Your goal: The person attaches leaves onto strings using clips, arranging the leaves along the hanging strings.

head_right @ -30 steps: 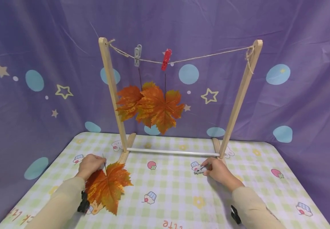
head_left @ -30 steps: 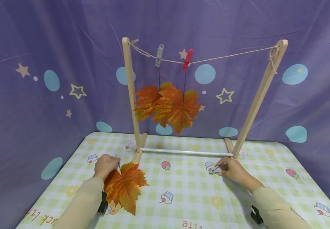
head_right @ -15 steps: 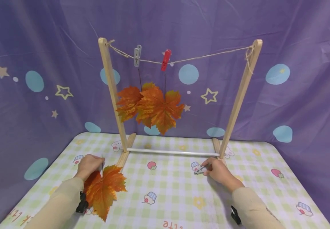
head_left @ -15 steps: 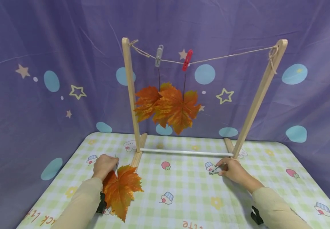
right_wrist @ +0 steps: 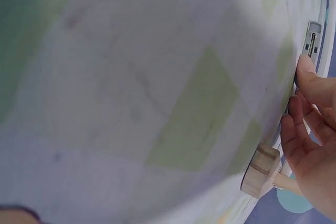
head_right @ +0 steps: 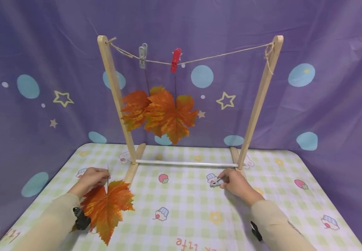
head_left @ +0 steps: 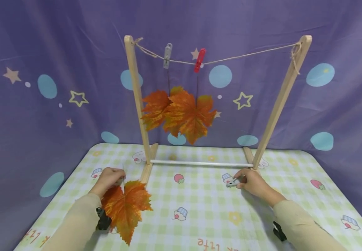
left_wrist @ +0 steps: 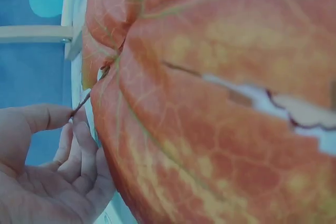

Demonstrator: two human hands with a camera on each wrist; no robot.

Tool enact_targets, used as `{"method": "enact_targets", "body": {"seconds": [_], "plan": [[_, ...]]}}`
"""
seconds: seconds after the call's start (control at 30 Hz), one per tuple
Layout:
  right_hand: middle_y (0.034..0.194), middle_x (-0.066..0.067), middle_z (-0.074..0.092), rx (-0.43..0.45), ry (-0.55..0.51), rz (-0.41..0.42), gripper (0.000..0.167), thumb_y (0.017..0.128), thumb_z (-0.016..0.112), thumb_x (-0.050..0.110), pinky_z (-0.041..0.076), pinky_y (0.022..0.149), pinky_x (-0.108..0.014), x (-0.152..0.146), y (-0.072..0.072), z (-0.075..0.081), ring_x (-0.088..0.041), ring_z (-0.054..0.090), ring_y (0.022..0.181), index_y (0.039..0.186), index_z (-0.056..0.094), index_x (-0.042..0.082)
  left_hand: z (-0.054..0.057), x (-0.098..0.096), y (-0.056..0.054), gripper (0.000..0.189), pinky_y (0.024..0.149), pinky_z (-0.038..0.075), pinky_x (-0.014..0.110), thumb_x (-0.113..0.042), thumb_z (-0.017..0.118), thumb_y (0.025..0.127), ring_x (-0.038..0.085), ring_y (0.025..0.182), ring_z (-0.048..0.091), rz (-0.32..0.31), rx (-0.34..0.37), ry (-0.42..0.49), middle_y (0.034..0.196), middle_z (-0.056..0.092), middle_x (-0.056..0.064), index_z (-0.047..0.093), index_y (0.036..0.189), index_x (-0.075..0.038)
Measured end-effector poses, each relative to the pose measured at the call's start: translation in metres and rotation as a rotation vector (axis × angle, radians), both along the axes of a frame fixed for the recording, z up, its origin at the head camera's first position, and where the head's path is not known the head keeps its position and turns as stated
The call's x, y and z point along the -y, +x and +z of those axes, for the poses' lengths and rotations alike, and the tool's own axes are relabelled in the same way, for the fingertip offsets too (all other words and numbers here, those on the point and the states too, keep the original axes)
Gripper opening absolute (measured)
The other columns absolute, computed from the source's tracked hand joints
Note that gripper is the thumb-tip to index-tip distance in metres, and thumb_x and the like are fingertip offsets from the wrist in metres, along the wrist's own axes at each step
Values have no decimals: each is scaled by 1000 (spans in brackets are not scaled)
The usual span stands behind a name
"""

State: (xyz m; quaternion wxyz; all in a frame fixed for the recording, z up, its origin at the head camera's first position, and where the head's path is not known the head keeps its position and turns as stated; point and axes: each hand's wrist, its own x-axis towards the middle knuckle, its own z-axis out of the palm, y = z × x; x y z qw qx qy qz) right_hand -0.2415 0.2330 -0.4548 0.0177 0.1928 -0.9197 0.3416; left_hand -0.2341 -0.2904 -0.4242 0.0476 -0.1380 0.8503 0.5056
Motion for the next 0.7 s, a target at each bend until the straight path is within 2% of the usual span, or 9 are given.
{"method": "enact_targets", "body": {"seconds": [0.13, 0.23, 0.33, 0.4, 0.57, 0.7], "plan": [[86, -7, 65, -4, -4, 4, 24, 76, 81, -5, 48, 59, -26, 0, 0, 1, -12, 56, 68, 96, 70, -1, 5, -2, 0, 32, 58, 43, 26, -8, 59, 92, 13, 60, 50, -5, 1, -2, 66, 57, 3, 60, 113, 17], [86, -7, 65, 1, -12, 4, 24, 76, 81, -5, 48, 58, -26, 0, -1, 1, -12, 55, 68, 97, 70, -1, 10, -5, 0, 44, 63, 51, 28, -10, 59, 94, 14, 69, 60, -4, 0, -34, 84, 68, 15, 55, 127, 18], [87, -6, 65, 3, -14, 5, 24, 77, 81, -4, 47, 58, -26, -1, -2, -1, -12, 55, 67, 97, 69, 0, 16, -7, 3, 44, 69, 54, 32, -13, 59, 95, 21, 81, 65, -13, -17, -71, 104, 68, 24, 55, 129, 15], [88, -6, 65, 0, -12, 5, 24, 77, 81, -5, 48, 58, -25, -1, -2, -2, -11, 55, 67, 97, 69, 0, 20, -9, 5, 43, 71, 53, 35, -16, 59, 96, 27, 85, 66, -24, -42, -96, 109, 66, 26, 57, 129, 12], [90, -7, 66, -10, 2, 8, 23, 77, 81, -4, 48, 58, -26, -2, -3, -3, -11, 56, 68, 97, 70, 1, 33, -17, 13, 41, 74, 53, 41, -23, 58, 99, 31, 91, 65, -68, -119, -181, 109, 68, 21, 59, 129, 5], [89, -6, 66, -10, 6, 4, 23, 77, 81, -3, 48, 58, -26, -2, -3, -3, -11, 56, 68, 96, 70, 1, 43, -24, 20, 38, 74, 53, 39, -26, 57, 100, 31, 92, 64, -92, -182, -204, 107, 69, 18, 62, 126, 2]]}}
